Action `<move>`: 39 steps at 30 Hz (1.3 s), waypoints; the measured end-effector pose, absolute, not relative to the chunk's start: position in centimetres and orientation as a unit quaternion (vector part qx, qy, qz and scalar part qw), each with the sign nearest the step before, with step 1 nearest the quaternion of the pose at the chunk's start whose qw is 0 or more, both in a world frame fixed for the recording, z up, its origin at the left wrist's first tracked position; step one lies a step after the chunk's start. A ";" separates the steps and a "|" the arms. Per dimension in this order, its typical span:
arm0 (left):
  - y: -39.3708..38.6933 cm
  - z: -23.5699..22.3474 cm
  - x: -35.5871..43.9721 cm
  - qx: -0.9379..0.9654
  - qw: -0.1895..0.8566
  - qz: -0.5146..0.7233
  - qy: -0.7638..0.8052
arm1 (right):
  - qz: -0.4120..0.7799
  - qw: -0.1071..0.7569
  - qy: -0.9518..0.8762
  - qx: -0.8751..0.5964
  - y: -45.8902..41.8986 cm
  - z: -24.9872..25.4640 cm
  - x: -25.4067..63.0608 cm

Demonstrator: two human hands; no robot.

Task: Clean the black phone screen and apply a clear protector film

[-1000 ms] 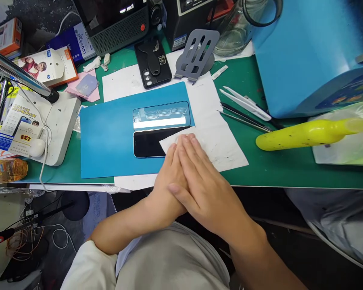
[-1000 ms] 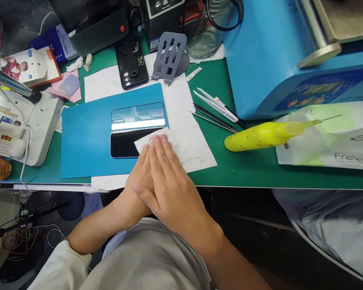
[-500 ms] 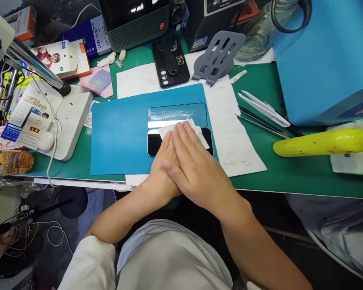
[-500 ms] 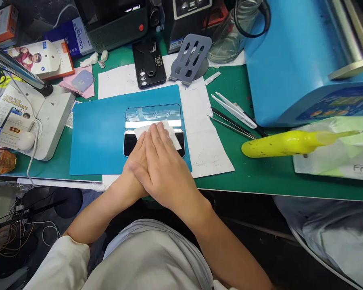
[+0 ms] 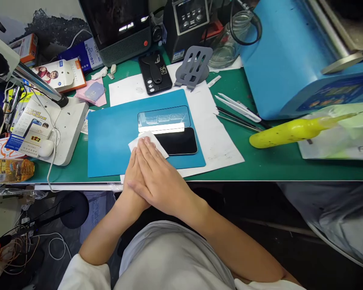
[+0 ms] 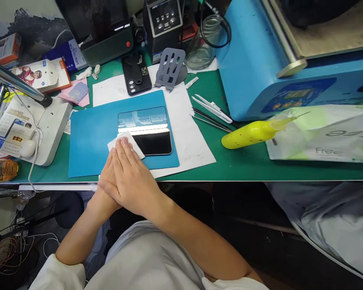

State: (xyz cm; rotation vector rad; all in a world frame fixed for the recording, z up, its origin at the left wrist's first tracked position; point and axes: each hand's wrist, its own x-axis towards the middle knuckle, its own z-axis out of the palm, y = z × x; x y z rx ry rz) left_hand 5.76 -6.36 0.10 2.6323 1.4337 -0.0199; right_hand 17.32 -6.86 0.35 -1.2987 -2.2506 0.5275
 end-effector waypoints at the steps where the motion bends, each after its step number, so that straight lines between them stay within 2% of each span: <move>1: -6.6 0.2 6.0 0.874 0.078 -0.006 0.479 | 0.193 0.244 -0.825 -0.472 -7.1 0.3 17.5; 12: -6.3 -0.4 12.0 0.873 0.045 -0.066 0.481 | 0.200 0.244 -0.795 -0.518 -8.1 0.0 22.3; 22: -1.9 1.4 12.8 0.933 0.009 -0.136 0.334 | 0.216 0.250 -0.735 -0.592 -5.9 -0.1 23.3; 31: -2.7 -0.1 8.9 0.940 -0.004 -0.072 0.333 | 0.197 0.271 -0.752 -0.567 -6.5 -0.6 20.0; 35: -2.1 0.1 5.0 0.949 0.008 0.001 0.314 | 0.243 0.281 -0.786 -0.494 -6.6 -0.1 19.6; 39: -0.7 0.5 1.4 0.966 0.007 0.091 0.242 | 0.258 0.317 -0.801 -0.438 -6.8 0.4 23.1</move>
